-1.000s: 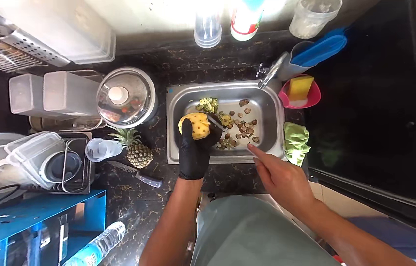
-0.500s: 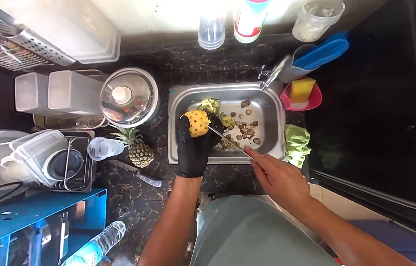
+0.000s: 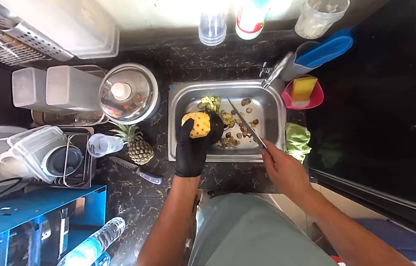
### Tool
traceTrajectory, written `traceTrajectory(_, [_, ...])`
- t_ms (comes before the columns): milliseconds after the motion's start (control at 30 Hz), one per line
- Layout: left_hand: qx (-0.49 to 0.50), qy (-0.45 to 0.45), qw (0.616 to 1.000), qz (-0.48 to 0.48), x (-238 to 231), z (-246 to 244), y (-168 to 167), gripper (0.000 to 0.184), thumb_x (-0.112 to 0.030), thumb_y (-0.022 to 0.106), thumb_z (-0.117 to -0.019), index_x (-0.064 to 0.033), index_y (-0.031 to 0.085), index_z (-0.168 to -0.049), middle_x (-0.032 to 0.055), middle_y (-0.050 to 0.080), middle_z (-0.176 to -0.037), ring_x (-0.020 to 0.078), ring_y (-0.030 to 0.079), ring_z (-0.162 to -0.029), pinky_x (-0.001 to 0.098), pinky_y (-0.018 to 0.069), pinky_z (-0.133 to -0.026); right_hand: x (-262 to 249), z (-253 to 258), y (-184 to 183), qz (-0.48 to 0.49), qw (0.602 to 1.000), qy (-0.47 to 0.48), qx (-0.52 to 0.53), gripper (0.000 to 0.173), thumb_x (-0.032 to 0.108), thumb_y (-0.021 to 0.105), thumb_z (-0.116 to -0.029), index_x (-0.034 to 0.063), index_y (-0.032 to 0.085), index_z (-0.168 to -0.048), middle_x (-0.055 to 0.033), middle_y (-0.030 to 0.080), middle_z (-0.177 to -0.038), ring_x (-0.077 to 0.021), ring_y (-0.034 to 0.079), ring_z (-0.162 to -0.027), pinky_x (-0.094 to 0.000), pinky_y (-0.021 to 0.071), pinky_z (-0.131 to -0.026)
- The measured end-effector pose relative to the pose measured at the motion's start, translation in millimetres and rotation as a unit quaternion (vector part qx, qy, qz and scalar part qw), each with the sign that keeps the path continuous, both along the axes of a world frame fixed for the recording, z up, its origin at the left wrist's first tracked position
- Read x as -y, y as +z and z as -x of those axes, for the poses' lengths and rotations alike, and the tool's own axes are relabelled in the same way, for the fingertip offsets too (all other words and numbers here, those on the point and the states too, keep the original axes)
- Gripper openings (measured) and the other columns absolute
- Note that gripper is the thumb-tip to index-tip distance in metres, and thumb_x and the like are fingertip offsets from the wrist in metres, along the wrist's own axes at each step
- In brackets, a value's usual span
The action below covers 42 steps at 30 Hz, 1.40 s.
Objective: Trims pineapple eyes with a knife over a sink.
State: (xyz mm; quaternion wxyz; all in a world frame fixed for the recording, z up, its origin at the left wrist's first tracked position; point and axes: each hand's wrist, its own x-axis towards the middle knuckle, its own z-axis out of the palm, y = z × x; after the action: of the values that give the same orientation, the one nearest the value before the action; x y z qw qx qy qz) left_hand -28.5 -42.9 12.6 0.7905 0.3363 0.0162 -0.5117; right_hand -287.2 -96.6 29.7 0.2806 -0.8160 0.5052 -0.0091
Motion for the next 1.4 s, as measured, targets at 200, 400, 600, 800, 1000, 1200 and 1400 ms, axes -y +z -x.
traceTrajectory(200, [-0.007,-0.001,1.0,0.008,6,-4,25,0.049,-0.043,0.05,-0.1028,-0.0148,0.048,-0.142,0.0142,0.058,-0.135,0.0291,0.06,-0.123,0.0495,0.0526,-0.101,12,17,7,-0.105,0.994,0.007,0.033,0.046,0.046,0.03,-0.1106,0.0137,0.062,-0.118,-0.0047,0.057,-0.069,-0.0226,0.059,-0.059,-0.0453,0.0497,-0.054])
traceTrajectory(400, [0.067,0.0,0.993,0.099,16,-3,33,0.048,-0.038,0.065,-0.0971,-0.0192,0.052,-0.139,0.0086,0.062,-0.133,0.0228,0.06,-0.123,0.0423,0.0516,-0.104,-17,-1,67,-0.046,0.982,0.075,0.169,0.035,0.039,0.04,-0.1105,0.0131,0.063,-0.106,0.004,0.049,-0.062,-0.008,0.048,-0.05,-0.0289,0.0412,-0.044])
traceTrajectory(600, [0.089,0.003,0.99,0.112,20,-1,43,0.048,-0.037,0.064,-0.0973,-0.0196,0.049,-0.139,0.0089,0.061,-0.135,0.0235,0.06,-0.124,0.0427,0.0516,-0.103,-24,-13,73,-0.027,0.983,0.078,0.164,0.033,0.037,0.04,-0.1104,0.0137,0.064,-0.107,0.0044,0.049,-0.062,-0.0075,0.048,-0.05,-0.0279,0.0402,-0.044])
traceTrajectory(800, [0.11,-0.008,0.989,0.102,16,-3,44,0.054,-0.039,0.065,-0.0968,-0.0191,0.045,-0.143,0.0104,0.059,-0.136,0.0242,0.061,-0.122,0.0424,0.0543,-0.1,-26,-15,76,-0.011,0.985,0.096,0.146,0.032,0.034,0.04,-0.1102,0.0129,0.063,-0.106,0.0045,0.049,-0.061,-0.0078,0.048,-0.049,-0.0274,0.0395,-0.043])
traceTrajectory(1000, [0.099,-0.005,0.992,0.076,10,2,44,0.051,-0.041,0.064,-0.0969,-0.0224,0.046,-0.142,0.0086,0.06,-0.133,0.0233,0.062,-0.119,0.0426,0.0559,-0.096,-30,-21,72,-0.014,0.985,0.111,0.134,0.032,0.034,0.039,-0.1103,0.0118,0.062,-0.105,0.0035,0.049,-0.061,-0.01,0.049,-0.05,-0.0289,0.0408,-0.044])
traceTrajectory(1200, [0.095,-0.001,0.994,0.051,6,2,34,0.049,-0.037,0.06,-0.0995,-0.0194,0.046,-0.143,0.0097,0.059,-0.134,0.0228,0.063,-0.118,0.0413,0.0572,-0.094,-22,-17,74,-0.016,0.985,0.093,0.146,0.036,0.035,0.041,-0.1102,0.013,0.067,-0.122,0.002,0.057,-0.068,-0.0102,0.052,-0.054,-0.0307,0.0444,-0.047])
traceTrajectory(1400, [0.16,0.099,0.982,0.018,18,2,40,0.044,-0.028,0.054,-0.1025,-0.0146,0.043,-0.143,0.0114,0.057,-0.131,0.0225,0.06,-0.118,0.0431,0.0529,-0.099,-32,-26,62,0.071,0.984,0.079,0.143,0.041,0.027,0.045,-0.1082,0.0179,0.062,-0.144,-0.0016,0.068,-0.081,-0.013,0.058,-0.059,-0.0331,0.0492,-0.049])
